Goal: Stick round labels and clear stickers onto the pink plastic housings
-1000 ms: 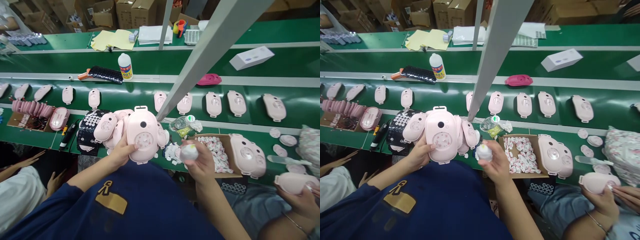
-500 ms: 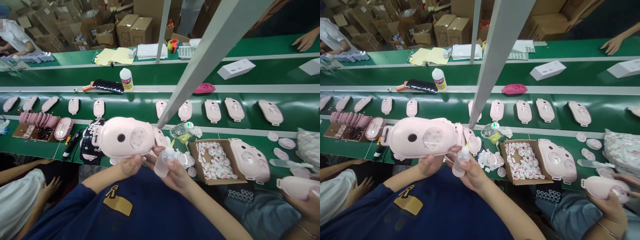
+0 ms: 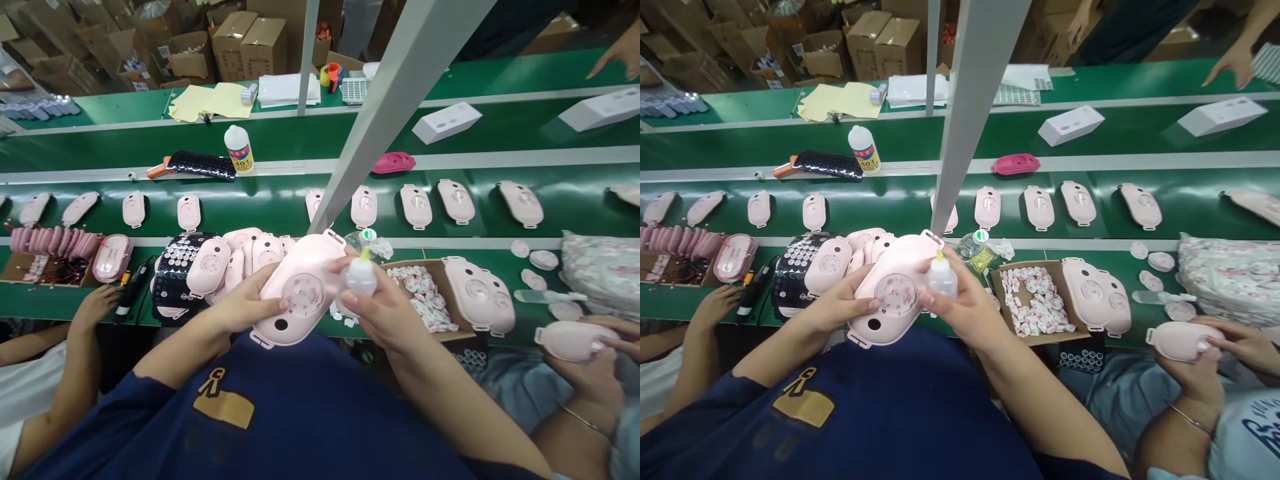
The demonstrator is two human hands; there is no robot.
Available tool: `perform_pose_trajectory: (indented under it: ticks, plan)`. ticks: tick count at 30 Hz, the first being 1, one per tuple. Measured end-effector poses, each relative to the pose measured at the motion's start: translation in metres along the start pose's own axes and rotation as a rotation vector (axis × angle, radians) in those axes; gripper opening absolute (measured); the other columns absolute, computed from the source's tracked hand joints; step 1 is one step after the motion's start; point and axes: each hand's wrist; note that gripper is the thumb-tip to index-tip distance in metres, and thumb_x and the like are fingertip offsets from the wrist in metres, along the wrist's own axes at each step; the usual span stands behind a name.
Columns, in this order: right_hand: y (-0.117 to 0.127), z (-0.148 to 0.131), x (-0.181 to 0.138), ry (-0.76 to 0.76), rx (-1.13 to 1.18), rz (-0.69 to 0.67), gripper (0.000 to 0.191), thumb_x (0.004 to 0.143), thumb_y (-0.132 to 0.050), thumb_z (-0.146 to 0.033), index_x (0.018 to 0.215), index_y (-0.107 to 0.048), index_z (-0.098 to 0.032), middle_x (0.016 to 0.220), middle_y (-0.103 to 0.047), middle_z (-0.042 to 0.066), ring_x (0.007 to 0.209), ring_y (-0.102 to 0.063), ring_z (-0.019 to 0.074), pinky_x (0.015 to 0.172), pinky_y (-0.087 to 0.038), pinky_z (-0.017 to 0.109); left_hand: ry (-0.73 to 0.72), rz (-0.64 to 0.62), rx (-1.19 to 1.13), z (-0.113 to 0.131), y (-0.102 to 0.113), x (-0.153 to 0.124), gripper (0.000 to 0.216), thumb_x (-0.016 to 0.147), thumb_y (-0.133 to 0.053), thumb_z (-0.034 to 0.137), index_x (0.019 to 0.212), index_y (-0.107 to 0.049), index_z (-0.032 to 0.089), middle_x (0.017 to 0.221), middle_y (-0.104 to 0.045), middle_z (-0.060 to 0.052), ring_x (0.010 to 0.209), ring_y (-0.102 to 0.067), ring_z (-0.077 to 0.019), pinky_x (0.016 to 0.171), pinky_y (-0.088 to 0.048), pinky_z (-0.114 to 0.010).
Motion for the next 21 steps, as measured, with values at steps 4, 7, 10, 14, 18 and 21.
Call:
perform_pose_trajectory:
  ticks: [4, 7, 10, 14, 18, 21]
  plan:
    - [0.011, -0.006, -0.021, 0.198, -0.04, 0.146, 0.034, 0.085, -0.074, -0.044, 0.113, -0.06, -0.033, 0.102, -0.066, 0.003, 0.089, -0.068, 0.0217, 0.078, -0.058, 0.04, -0.174, 0.152, -0.055, -0.023, -0.01, -0.003, 0.071, 0.074, -0.084, 0.038, 0.138, -0.056, 0.022, 0.129, -0.067, -0.012, 0.123, -0.06, -0.0351, 0.103, -0.049, -0.046]
    - [0.021, -0.014, -0.036, 0.141, -0.075, -0.031, 0.052, 0.084, -0.073, -0.032, 0.13, -0.048, -0.036, 0.092, -0.064, 0.0, 0.066, -0.065, 0.0166, 0.058, -0.057, 0.03, -0.246, 0.203, -0.04, -0.033, -0.012, -0.002, 0.073, 0.075, -0.084, 0.035, 0.14, -0.054, 0.024, 0.132, -0.065, -0.011, 0.126, -0.058, -0.0332, 0.108, -0.047, -0.047]
    - [0.024, -0.016, -0.046, 0.145, -0.227, -0.08, 0.066, 0.079, -0.073, -0.017, 0.133, -0.042, -0.039, 0.102, -0.063, 0.001, 0.078, -0.069, 0.0184, 0.063, -0.059, 0.03, -0.266, 0.226, 0.001, -0.036, -0.01, 0.002, 0.073, 0.075, -0.083, 0.034, 0.141, -0.052, 0.025, 0.134, -0.063, -0.01, 0.127, -0.057, -0.0326, 0.109, -0.046, -0.047]
    - [0.022, -0.012, -0.054, 0.274, -0.278, 0.077, 0.059, 0.078, -0.071, -0.014, 0.127, -0.051, -0.038, 0.115, -0.065, 0.004, 0.097, -0.071, 0.0232, 0.074, -0.061, 0.036, -0.298, 0.224, 0.049, -0.038, -0.008, 0.003, 0.072, 0.076, -0.082, 0.032, 0.141, -0.05, 0.028, 0.134, -0.062, -0.009, 0.124, -0.058, -0.0299, 0.108, -0.047, -0.044]
    - [0.025, -0.017, -0.06, 0.406, -0.427, 0.156, 0.037, 0.082, -0.069, -0.028, 0.118, -0.068, -0.03, 0.103, -0.072, 0.008, 0.097, -0.07, 0.0281, 0.087, -0.059, 0.044, -0.304, 0.2, 0.064, -0.039, -0.009, -0.001, 0.072, 0.077, -0.081, 0.03, 0.141, -0.048, 0.029, 0.131, -0.062, -0.008, 0.119, -0.06, -0.0267, 0.102, -0.05, -0.04]
    - [0.027, -0.03, -0.064, 0.406, -0.49, 0.182, 0.037, 0.081, -0.066, -0.032, 0.117, -0.071, -0.031, 0.095, -0.073, 0.007, 0.086, -0.07, 0.0273, 0.076, -0.061, 0.042, -0.289, 0.198, 0.056, -0.036, -0.012, -0.002, 0.075, 0.076, -0.081, 0.035, 0.142, -0.046, 0.026, 0.131, -0.061, -0.01, 0.118, -0.06, -0.0291, 0.102, -0.05, -0.043]
Point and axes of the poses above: each hand's wrist, its own x-axis towards the middle knuckle, its own y-axis out of the back of the hand, z = x × y
